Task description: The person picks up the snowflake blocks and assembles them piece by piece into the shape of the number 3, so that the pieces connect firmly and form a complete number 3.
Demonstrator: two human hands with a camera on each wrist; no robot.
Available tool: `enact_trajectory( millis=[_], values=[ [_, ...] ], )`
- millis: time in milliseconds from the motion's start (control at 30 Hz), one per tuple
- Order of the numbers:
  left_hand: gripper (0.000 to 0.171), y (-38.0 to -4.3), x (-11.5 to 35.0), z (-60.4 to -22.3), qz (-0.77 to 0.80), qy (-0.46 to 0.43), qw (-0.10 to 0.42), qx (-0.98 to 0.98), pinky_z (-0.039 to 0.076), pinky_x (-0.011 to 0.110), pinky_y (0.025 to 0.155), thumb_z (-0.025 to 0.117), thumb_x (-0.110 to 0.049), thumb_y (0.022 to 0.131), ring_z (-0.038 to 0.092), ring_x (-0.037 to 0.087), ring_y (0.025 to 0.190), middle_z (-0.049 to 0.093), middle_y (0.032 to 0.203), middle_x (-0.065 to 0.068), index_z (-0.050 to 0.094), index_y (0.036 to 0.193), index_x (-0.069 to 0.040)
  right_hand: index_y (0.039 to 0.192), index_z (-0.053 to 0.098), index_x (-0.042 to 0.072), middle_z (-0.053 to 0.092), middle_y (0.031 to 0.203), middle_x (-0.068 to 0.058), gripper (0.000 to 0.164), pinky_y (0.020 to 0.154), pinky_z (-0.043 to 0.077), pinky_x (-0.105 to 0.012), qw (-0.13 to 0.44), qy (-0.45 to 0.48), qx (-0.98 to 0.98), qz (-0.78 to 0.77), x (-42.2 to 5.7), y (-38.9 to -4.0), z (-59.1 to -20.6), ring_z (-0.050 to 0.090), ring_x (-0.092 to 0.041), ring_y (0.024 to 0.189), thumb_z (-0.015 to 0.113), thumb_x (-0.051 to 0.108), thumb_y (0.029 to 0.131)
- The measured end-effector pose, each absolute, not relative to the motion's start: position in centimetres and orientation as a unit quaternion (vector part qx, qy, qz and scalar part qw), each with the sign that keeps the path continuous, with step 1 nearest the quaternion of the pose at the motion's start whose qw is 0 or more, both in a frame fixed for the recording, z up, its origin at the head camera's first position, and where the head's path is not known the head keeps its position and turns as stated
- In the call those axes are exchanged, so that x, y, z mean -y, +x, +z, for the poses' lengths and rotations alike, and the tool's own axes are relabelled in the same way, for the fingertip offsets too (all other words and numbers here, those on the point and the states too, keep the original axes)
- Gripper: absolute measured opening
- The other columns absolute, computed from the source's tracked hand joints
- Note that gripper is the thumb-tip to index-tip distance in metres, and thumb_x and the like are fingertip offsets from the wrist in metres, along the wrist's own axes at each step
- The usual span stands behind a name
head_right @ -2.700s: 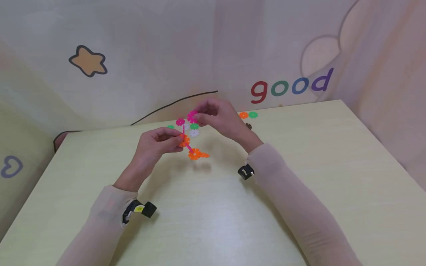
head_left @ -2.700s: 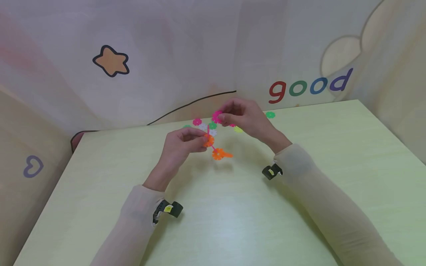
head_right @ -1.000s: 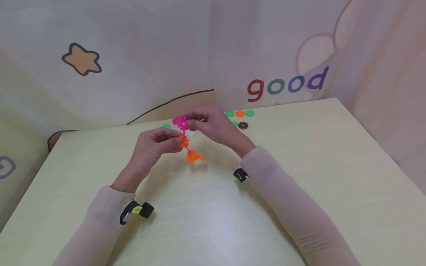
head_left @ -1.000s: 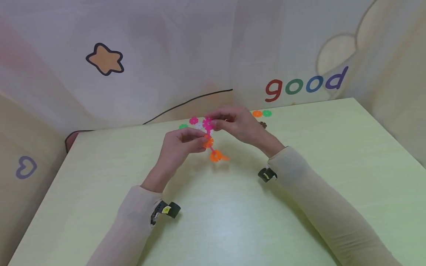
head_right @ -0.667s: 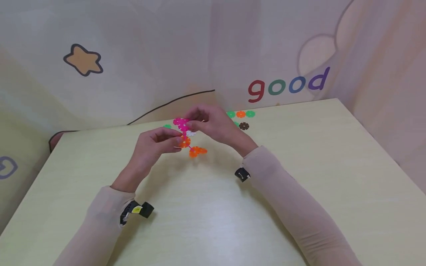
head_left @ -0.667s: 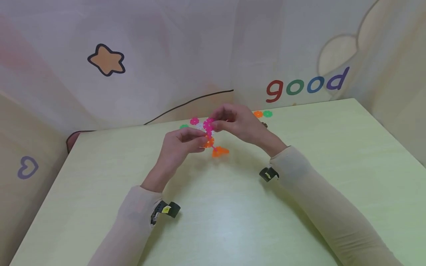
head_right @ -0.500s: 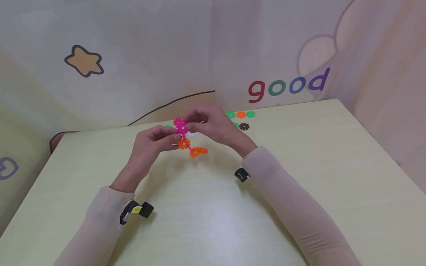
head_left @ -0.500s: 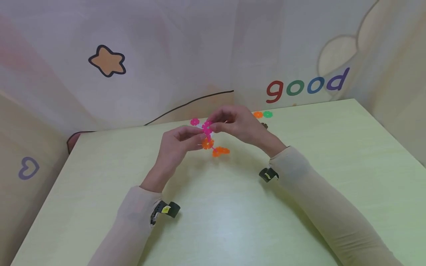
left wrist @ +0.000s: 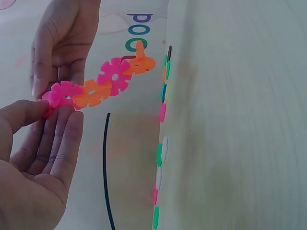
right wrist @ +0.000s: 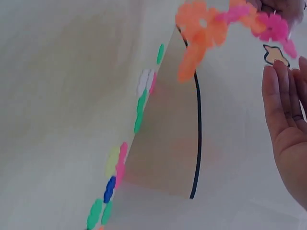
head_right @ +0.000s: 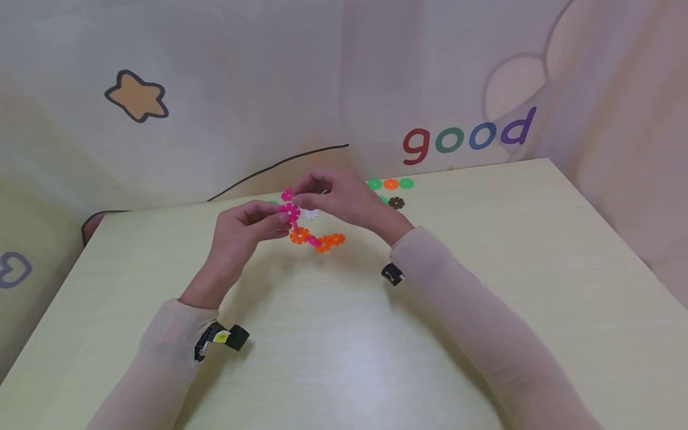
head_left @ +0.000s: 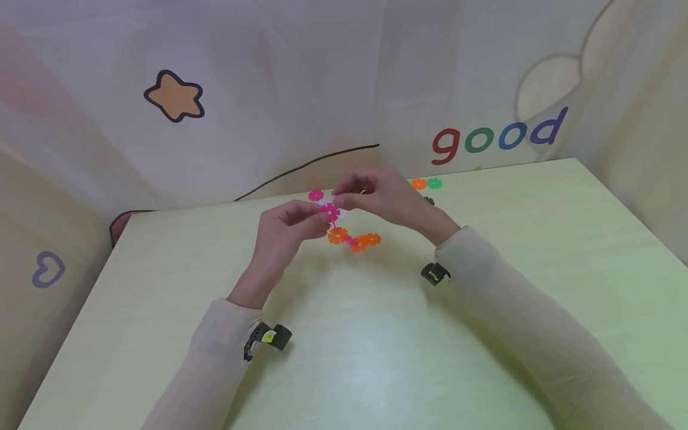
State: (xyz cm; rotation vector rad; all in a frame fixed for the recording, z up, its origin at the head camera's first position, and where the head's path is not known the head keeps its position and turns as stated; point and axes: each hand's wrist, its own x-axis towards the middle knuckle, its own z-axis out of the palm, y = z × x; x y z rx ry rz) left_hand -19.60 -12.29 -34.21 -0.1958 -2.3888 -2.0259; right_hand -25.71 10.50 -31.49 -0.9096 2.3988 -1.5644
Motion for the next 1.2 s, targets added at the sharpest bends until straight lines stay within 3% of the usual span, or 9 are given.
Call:
enact_trajectory(
  millis=[200, 433, 567, 1033, 1200],
  values=[
    [0.029, -19.6, 12.4, -34.0, -0.644, -0.044, 0.007, 0.764, 0.061, 0.036, 0.095, 0.075, -0.022, 0.102, 0.077, 0.025, 0.097, 0.076, 0.113, 0.011, 0.074, 0.123, -0.003, 0.118, 0.075, 0.008, 0.075, 0.109, -0.009, 0.017, 0.087, 0.061, -0.04, 0.051, -0.282, -0.82, -0.496, -11.7, -28.9, -31.5, 0.072, -0.024, 0.099, 0.075, 0.015, 0.102],
    [0.028, -19.6, 12.3, -34.1, -0.66, -0.041, 0.006, 0.75, 0.062, 0.036, 0.094, 0.075, -0.02, 0.102, 0.078, 0.024, 0.095, 0.076, 0.112, 0.013, 0.073, 0.122, -0.002, 0.121, 0.074, 0.001, 0.073, 0.117, -0.013, 0.022, 0.098, 0.059, -0.042, 0.063, -0.254, -0.873, -0.413, -12.6, -32.6, -32.9, 0.067, -0.029, 0.11, 0.074, 0.006, 0.1],
    [0.026, -19.6, 12.3, -34.1, -0.669, -0.043, 0.003, 0.742, 0.062, 0.038, 0.093, 0.074, -0.018, 0.102, 0.078, 0.025, 0.095, 0.076, 0.111, 0.014, 0.072, 0.122, -0.001, 0.121, 0.073, -0.001, 0.072, 0.117, -0.015, 0.022, 0.099, 0.058, -0.044, 0.088, -0.241, -0.895, -0.366, -13.1, -34.1, -34.1, 0.066, -0.032, 0.109, 0.074, 0.004, 0.1],
    [0.026, -19.6, 12.2, -34.0, -0.672, -0.034, -0.002, 0.74, 0.062, 0.039, 0.093, 0.075, -0.019, 0.102, 0.078, 0.026, 0.095, 0.077, 0.111, 0.013, 0.073, 0.121, -0.001, 0.113, 0.076, 0.004, 0.072, 0.11, -0.013, 0.018, 0.097, 0.055, -0.043, 0.146, -0.219, -0.925, -0.275, -13.4, -36.2, -36.0, 0.061, -0.032, 0.105, 0.08, 0.012, 0.097],
    [0.027, -19.7, 12.3, -33.9, -0.67, -0.032, -0.002, 0.742, 0.062, 0.036, 0.092, 0.075, -0.02, 0.102, 0.078, 0.025, 0.095, 0.077, 0.112, 0.013, 0.073, 0.122, -0.001, 0.104, 0.076, 0.003, 0.072, 0.103, -0.012, 0.014, 0.093, 0.055, -0.042, 0.14, -0.226, -0.927, -0.263, -13.4, -36.3, -36.2, 0.06, -0.032, 0.1, 0.082, 0.013, 0.096]
  ],
)
